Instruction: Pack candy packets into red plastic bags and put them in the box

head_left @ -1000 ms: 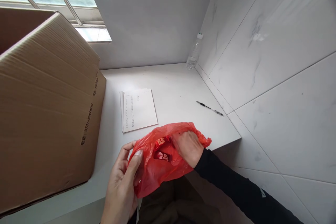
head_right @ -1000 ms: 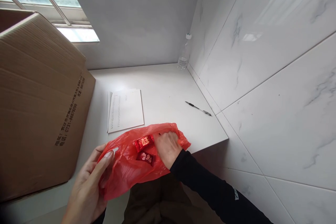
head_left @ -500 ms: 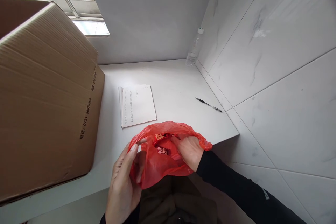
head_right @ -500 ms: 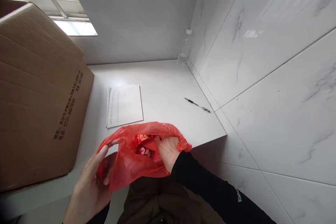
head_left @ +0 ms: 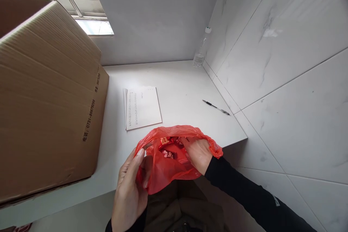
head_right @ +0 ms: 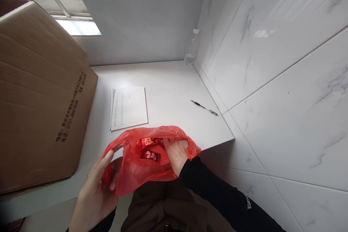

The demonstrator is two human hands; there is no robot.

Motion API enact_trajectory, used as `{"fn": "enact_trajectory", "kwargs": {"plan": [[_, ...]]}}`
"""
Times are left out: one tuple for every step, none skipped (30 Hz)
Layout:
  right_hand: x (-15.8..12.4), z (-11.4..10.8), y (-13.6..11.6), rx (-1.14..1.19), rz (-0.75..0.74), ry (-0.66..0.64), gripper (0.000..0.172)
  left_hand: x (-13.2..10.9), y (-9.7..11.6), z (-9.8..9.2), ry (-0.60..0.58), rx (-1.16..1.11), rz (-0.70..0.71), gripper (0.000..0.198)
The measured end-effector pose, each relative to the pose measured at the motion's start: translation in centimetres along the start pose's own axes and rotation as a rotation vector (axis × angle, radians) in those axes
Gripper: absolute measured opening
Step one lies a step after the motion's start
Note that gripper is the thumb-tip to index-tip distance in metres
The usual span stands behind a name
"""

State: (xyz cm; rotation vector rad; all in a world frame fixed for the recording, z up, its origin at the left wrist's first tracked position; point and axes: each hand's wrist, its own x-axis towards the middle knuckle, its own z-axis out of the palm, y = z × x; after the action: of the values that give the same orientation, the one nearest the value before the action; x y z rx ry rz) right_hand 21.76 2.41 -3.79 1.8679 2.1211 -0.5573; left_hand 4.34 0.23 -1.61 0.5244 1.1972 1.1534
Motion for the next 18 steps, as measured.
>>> {"fn": "enact_trajectory", "kwargs": {"plan": [[0.07, 0.11, 0.02, -0.003, 0.006, -0.003, 0.047, 0.03, -0.09, -0.06, -0.017, 0.002, -0.001, 0.034], [0.17, 0.22, 0.02, -0.006, 0.014, -0.008, 0.047, 0.05, -0.17, -0.12, -0.038, 0.004, -0.001, 0.035], [0.28, 0.31, 0.01, -0.008, 0.023, -0.012, 0.046, 0.05, -0.24, -0.17, -0.054, 0.004, -0.001, 0.036], [0.40, 0.38, 0.00, -0.008, 0.033, -0.015, 0.044, 0.04, -0.29, -0.20, -0.061, 0.004, -0.001, 0.037], [0.49, 0.43, -0.01, -0.004, 0.039, -0.019, 0.042, -0.01, -0.31, -0.20, -0.061, 0.005, -0.002, 0.038], [0.55, 0.46, 0.00, 0.002, 0.043, -0.023, 0.040, -0.08, -0.31, -0.16, -0.054, 0.006, -0.003, 0.038], [0.57, 0.46, 0.02, 0.007, 0.047, -0.025, 0.039, -0.16, -0.28, -0.08, -0.043, 0.007, -0.006, 0.037], [0.56, 0.45, 0.06, 0.011, 0.047, -0.028, 0.037, -0.26, -0.24, 0.01, -0.033, 0.009, -0.007, 0.037], [0.53, 0.43, 0.10, 0.014, 0.043, -0.030, 0.036, -0.34, -0.20, 0.09, -0.032, 0.015, -0.008, 0.038], [0.50, 0.41, 0.16, 0.017, 0.037, -0.028, 0.034, -0.41, -0.17, 0.16, -0.039, 0.022, -0.006, 0.039], [0.46, 0.40, 0.21, 0.019, 0.040, -0.020, 0.034, -0.44, -0.18, 0.18, -0.047, 0.030, -0.002, 0.040], [0.44, 0.40, 0.27, 0.021, 0.048, -0.007, 0.036, -0.43, -0.22, 0.15, -0.060, 0.039, 0.004, 0.041], [0.42, 0.42, 0.34, 0.024, 0.059, 0.008, 0.038, -0.39, -0.30, 0.07, -0.080, 0.050, 0.011, 0.041], [0.41, 0.48, 0.41, 0.027, 0.075, 0.018, 0.040, -0.32, -0.40, -0.06, -0.102, 0.062, 0.020, 0.039], [0.40, 0.56, 0.49, 0.031, 0.086, 0.031, 0.041, -0.23, -0.53, -0.22, -0.120, 0.074, 0.027, 0.036], [0.36, 0.68, 0.58, 0.038, 0.086, 0.048, 0.041, -0.12, -0.66, -0.38, -0.133, 0.081, 0.031, 0.033], [0.31, 0.83, 0.68, 0.046, 0.073, 0.069, 0.040, -0.01, -0.79, -0.53, -0.140, 0.083, 0.032, 0.032], [0.25, 1.00, 0.78, 0.057, 0.050, 0.094, 0.040, 0.10, -0.89, -0.66, -0.138, 0.080, 0.032, 0.031]]}}
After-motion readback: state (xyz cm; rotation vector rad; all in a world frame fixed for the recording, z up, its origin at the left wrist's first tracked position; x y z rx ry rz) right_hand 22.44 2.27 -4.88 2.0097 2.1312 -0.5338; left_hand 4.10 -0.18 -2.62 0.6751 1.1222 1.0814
